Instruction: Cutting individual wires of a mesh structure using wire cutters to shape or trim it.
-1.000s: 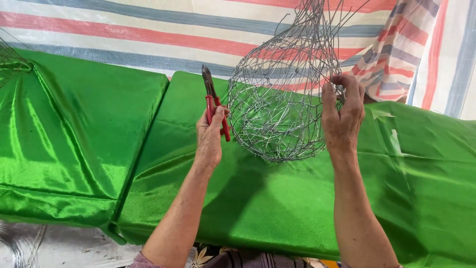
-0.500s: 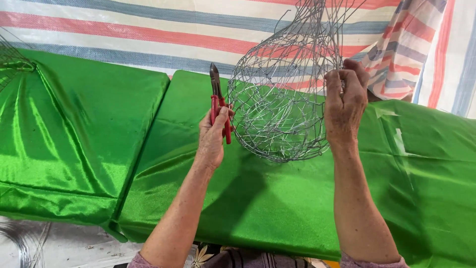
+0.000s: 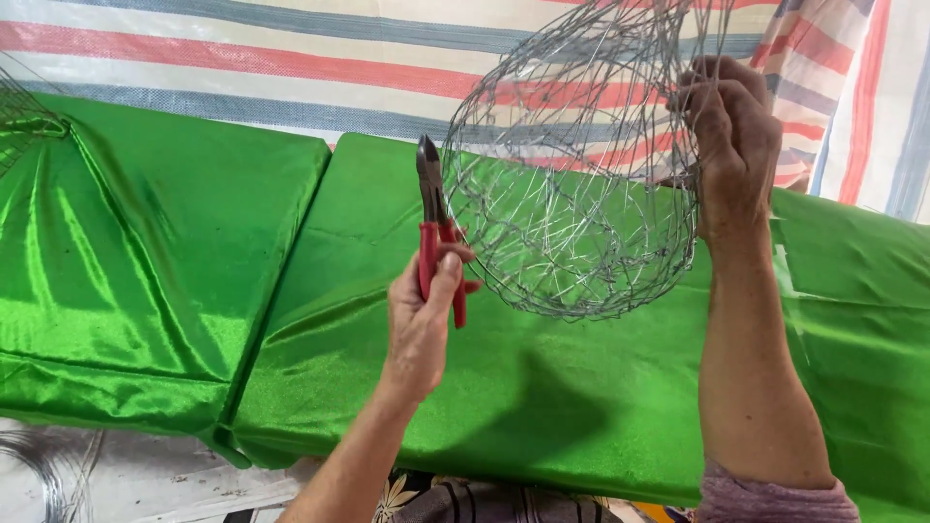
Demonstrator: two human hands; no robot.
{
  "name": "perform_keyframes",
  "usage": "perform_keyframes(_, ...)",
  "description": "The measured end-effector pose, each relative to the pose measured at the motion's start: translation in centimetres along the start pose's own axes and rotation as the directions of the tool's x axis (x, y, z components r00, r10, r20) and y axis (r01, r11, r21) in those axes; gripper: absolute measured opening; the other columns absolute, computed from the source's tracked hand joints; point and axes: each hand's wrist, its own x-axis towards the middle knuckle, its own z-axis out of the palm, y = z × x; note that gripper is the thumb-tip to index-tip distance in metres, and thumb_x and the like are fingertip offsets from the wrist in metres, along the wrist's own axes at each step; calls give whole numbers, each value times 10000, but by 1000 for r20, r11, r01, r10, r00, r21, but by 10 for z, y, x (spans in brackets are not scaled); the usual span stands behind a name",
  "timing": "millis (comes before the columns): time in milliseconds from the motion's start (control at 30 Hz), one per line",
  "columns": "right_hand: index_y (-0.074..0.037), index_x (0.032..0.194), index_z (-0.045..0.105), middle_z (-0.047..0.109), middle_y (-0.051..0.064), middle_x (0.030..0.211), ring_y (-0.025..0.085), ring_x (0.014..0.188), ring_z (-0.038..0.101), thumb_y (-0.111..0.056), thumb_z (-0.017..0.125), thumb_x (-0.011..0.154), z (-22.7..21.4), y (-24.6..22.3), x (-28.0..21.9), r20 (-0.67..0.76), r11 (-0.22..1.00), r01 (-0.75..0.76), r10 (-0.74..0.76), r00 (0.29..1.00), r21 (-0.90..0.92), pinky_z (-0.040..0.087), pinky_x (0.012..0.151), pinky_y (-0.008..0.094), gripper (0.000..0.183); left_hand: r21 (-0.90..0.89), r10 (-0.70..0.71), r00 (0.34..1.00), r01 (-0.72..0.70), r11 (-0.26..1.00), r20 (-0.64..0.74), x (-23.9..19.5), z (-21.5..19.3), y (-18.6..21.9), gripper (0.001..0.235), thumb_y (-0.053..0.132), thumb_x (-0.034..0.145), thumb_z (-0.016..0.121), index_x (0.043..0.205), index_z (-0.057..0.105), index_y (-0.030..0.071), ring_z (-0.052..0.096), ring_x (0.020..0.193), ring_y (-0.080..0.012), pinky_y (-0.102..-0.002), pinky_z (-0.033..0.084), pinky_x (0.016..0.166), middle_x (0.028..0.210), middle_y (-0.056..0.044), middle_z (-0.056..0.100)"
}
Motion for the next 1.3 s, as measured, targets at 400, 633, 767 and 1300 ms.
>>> perform_keyframes(400, 20, 1177, 615, 466, 233, 1419, 355, 1362, 469, -326, 408, 1157, 7, 14, -21, 123, 997, -76, 76, 990, -6, 515, 1110, 542, 404, 121, -151, 985, 161, 979, -88, -40, -3, 3, 343, 289, 1012, 543, 1231, 640, 43, 641, 1056, -190, -361, 697, 807, 1171, -86, 587)
perform_keyframes(633, 37, 1209, 610, 433, 256, 1439, 368, 1278, 498, -482, 393, 1136, 4, 4, -18, 172, 986, -143, 156, 973, -85, 543, 985, 490, 567, 244, -340, 940, 323, 914, 29, -80, -13, 44, 309, 322, 1000, 496, 1013, 751, 147, 739, 1124, -265, -518, 630, 980, 1288, -131, 750)
perform_keyframes(767, 25, 1247, 643, 464, 230, 1424, 339, 1287, 494, -494, 418, 1107, 6, -15, -17, 175, 972, -210, 226, 958, -107, 492, 995, 497, 583, -26, -539, 834, 546, 838, 118, -102, -15, 45, 321, 244, 999, 509, 977, 746, 28, 771, 1002, -289, -457, 678, 833, 1204, -201, 772)
perform_keyframes(1300, -23, 1154, 659, 413, 104, 1446, 231, 1266, 525, -434, 453, 1116, 12, -3, -26, 125, 954, -289, 279, 952, 77, 496, 1142, 437, 461, -391, -732, 588, 799, 457, 345, -109, 21, 55, 404, 248, 1025, 506, 1048, 686, -113, 737, 1026, -438, -573, 631, 861, 1189, -334, 719)
